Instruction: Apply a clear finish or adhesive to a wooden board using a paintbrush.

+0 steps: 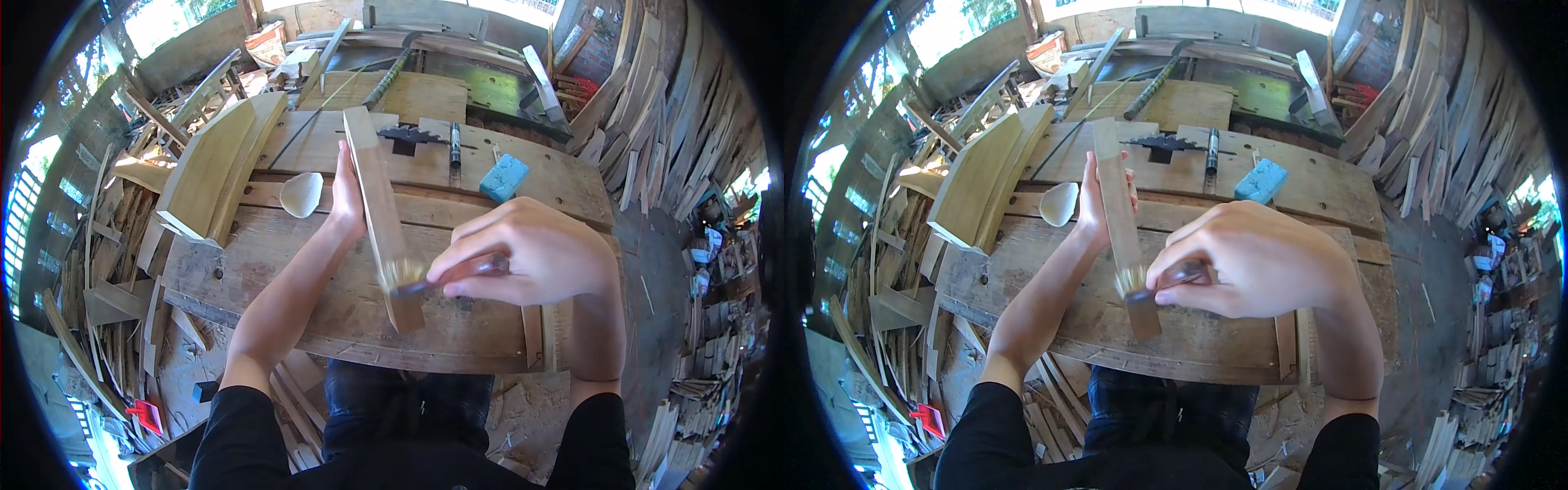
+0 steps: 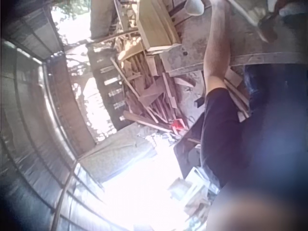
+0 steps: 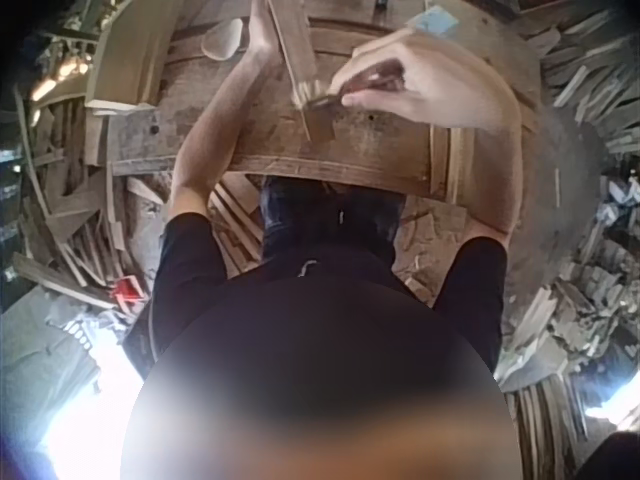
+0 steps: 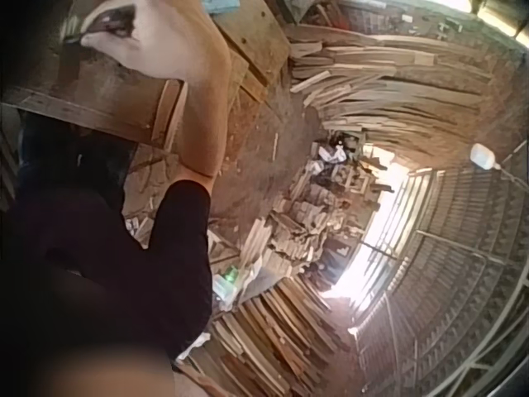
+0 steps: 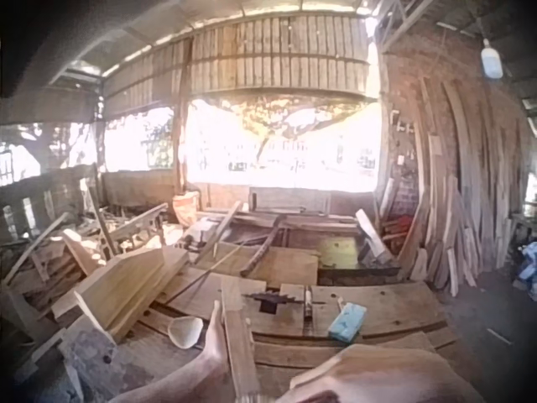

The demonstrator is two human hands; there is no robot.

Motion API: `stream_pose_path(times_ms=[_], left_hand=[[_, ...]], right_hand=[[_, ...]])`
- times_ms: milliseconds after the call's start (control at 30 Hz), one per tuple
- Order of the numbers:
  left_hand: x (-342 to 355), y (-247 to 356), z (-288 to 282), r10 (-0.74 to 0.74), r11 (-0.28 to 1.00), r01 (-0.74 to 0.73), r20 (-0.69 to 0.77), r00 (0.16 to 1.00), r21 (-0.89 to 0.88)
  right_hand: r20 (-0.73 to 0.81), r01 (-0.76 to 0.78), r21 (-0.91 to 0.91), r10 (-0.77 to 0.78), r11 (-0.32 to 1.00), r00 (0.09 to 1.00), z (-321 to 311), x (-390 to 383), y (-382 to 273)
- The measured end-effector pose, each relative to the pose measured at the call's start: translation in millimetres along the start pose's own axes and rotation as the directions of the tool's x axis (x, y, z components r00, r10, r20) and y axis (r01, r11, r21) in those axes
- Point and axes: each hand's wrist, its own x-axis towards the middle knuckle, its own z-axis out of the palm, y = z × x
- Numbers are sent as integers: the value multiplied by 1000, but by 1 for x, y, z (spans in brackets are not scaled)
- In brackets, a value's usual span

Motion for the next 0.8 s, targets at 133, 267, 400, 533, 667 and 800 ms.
stream_pose_path(times_ms=[133, 267, 400, 533, 667, 800], left_hand=[[-2, 4, 7, -39, 999, 39, 5, 999, 22], [-4, 6, 8, -44, 997, 45, -21, 999, 59], [-3, 2, 7, -25, 999, 26, -26, 999, 27], [-1, 8, -3, -38, 999, 37, 136, 990, 12], [-7, 10, 8, -132, 987, 140, 101, 986, -77], [-11, 13, 17, -152, 983, 165, 147, 977, -81]], right_hand=[[127, 34, 92, -46, 995, 991, -3, 4, -2], [186, -59, 221, 17, 974, 982, 11, 12, 18], [-26, 60, 294, -55, 954, 998, 24, 23, 25], [-211, 5, 221, 43, 975, 977, 18, 26, 34], [-346, -182, 261, 268, 948, 899, 0, 23, 30], [-588, -172, 140, 222, 975, 778, 5, 28, 43]])
